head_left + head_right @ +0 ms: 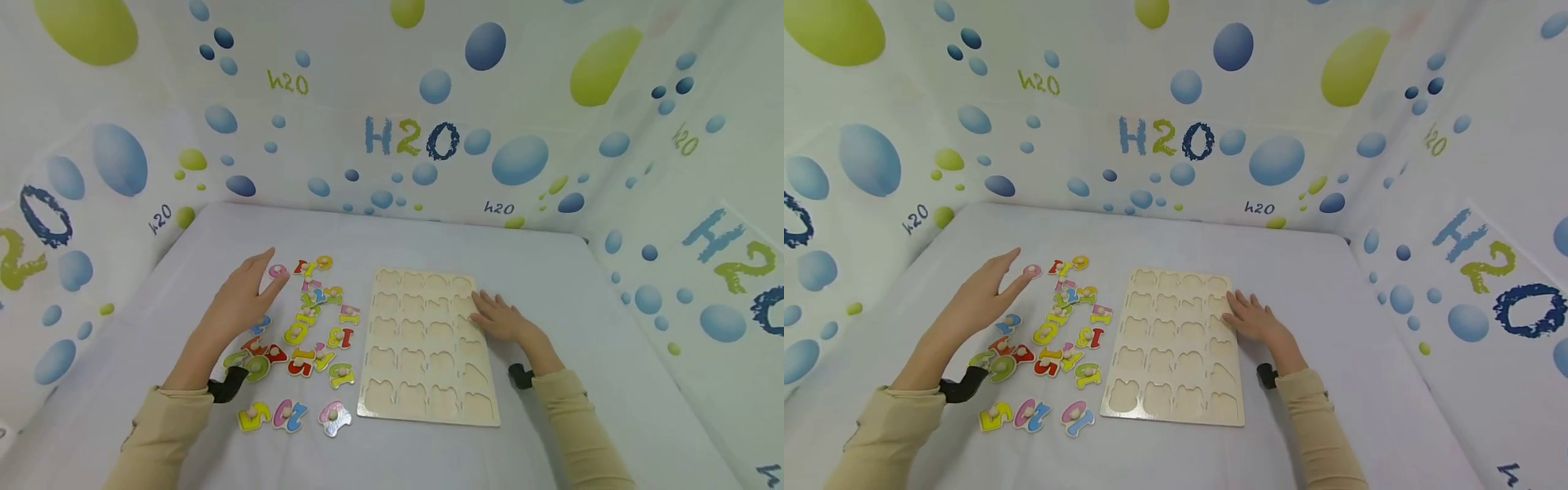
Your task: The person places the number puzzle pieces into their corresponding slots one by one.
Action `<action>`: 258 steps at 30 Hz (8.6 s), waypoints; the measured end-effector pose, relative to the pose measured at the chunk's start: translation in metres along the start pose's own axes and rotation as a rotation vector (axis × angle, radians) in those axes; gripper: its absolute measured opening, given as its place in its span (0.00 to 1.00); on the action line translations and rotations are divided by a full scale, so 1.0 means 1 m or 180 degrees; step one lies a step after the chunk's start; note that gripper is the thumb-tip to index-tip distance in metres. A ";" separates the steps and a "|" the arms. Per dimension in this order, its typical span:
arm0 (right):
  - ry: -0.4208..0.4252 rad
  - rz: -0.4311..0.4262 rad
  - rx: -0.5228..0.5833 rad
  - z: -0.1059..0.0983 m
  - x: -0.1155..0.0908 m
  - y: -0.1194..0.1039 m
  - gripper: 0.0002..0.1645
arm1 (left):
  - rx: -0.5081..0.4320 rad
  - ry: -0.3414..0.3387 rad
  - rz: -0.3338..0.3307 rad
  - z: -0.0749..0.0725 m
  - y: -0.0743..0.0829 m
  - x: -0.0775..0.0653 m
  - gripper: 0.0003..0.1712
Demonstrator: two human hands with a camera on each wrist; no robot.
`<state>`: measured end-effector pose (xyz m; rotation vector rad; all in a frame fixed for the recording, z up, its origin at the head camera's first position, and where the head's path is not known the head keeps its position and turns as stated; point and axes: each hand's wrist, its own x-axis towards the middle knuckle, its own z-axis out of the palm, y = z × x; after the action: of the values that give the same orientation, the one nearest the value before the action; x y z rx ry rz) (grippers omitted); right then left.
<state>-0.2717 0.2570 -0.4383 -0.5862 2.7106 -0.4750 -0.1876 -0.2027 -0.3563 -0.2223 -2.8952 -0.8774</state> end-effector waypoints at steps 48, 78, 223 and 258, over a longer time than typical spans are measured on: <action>0.0219 0.0017 0.0257 0.011 0.003 -0.012 0.40 | 0.0588 -0.0807 0.0554 0.102 0.058 -0.103 0.29; 0.0238 0.0021 0.0258 0.008 0.003 -0.013 0.41 | 0.0062 -0.0613 0.0995 0.106 0.068 -0.101 0.21; 0.0254 -0.0028 0.0276 0.008 -0.014 -0.007 0.41 | 0.0670 -0.1327 0.0873 0.084 0.069 -0.039 0.17; 0.0279 -0.0055 0.0296 0.007 -0.015 -0.011 0.40 | 0.0705 -0.1450 0.1219 0.078 0.073 -0.031 0.13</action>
<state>-0.2527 0.2522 -0.4370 -0.5765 2.7500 -0.6418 -0.1497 -0.1024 -0.3861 -1.0334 -3.1405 -0.4837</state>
